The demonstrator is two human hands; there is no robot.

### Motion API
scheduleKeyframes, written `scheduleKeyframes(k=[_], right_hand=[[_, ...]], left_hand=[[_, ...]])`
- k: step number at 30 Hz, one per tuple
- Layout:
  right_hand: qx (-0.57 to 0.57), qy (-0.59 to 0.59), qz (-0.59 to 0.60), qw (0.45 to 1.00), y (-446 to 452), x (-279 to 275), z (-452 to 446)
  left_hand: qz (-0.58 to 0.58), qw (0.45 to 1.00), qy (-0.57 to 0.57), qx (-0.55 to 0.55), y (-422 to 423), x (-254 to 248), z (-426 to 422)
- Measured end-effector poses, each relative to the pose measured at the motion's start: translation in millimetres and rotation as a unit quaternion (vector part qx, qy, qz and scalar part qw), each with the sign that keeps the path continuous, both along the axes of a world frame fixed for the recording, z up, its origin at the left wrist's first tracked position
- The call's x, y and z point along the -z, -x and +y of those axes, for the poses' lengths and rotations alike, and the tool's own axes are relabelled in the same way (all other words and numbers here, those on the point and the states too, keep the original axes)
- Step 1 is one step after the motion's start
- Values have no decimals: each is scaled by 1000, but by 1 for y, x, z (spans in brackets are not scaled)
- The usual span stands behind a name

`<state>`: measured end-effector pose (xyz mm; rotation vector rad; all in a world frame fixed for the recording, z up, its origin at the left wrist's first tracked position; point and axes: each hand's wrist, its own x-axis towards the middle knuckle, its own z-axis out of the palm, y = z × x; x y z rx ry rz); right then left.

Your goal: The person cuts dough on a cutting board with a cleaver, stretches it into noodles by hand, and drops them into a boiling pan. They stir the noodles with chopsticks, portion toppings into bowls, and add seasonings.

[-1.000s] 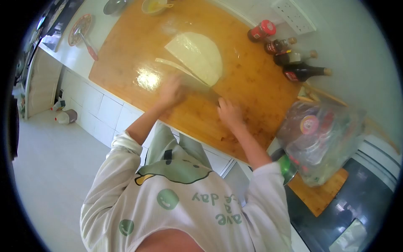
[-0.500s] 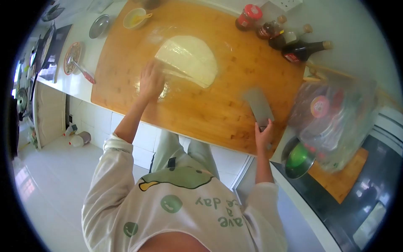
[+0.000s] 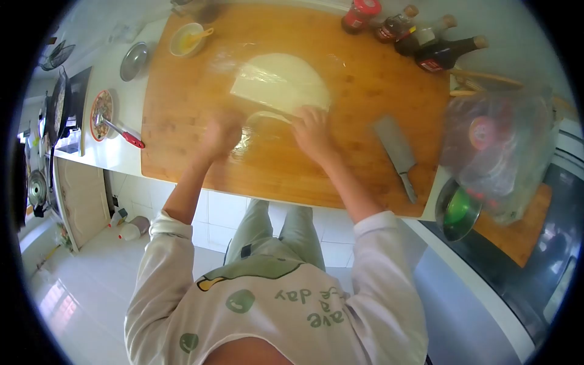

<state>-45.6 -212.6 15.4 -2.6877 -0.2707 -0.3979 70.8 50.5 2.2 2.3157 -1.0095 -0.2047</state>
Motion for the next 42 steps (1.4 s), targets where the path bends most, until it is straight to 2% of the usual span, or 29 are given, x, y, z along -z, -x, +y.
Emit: scheduleKeyframes(k=[2,6,8,11,13,15,17,19,21,22,24,25,26,27,28,29,31,33,35,39,41,42], right_hand=[[-67,27,44,996,20,8,-1],[-64,4,57,996,28,-10,8],[23,3,12,1000,7,-31,15],[-25,24,9,999,2,-10,5],[-37,49,47,997,17,3,-2],[-50,78,88,992,35,0,-2],[-30,49,138,989,46,-20,2],[-21,23,99,995,29,-31,10],[-8,-8,64,998,6,-27,28],[-27,-2,59,998,-15,-20,35],[-46,1,52,998,-22,-8,41],[-70,84,77,991,-16,4,43],[-93,168,102,976,-10,10,44],[-93,167,103,976,7,11,46],[-133,133,164,969,32,4,49],[-171,98,223,955,45,0,49],[-179,104,226,952,49,0,46],[-188,108,231,948,43,0,42],[-96,165,147,971,13,3,32],[-82,165,163,969,28,-3,18],[-152,155,219,951,71,-2,13],[-140,145,156,967,82,-2,8]], left_hand=[[-33,998,21,58,10,-6,10],[-90,989,76,84,17,-17,23],[-87,993,72,12,18,-30,10],[-67,998,11,-19,21,-24,-17],[-33,999,38,-19,20,-12,-21],[4,996,10,90,18,-1,-16],[-16,991,38,129,21,-7,-6],[-32,983,63,170,22,-12,-9],[-25,996,38,76,26,-14,-27],[-25,996,37,78,28,-13,-40],[-84,995,-46,-3,33,-9,-59],[-84,995,-49,-1,37,-8,-54],[-75,990,-107,52,47,-9,-45],[-64,979,-164,103,59,-10,-35],[-104,953,-241,149,76,-11,-23],[-105,954,-239,149,84,-8,-15],[-89,950,-200,221,93,-2,-3],[-89,956,-183,210,65,-1,-12],[-105,973,-168,118,34,-4,-26],[-129,975,-157,94,33,-3,-7],[-111,954,-223,167,62,-8,19],[-121,960,-180,174,68,-12,27]])
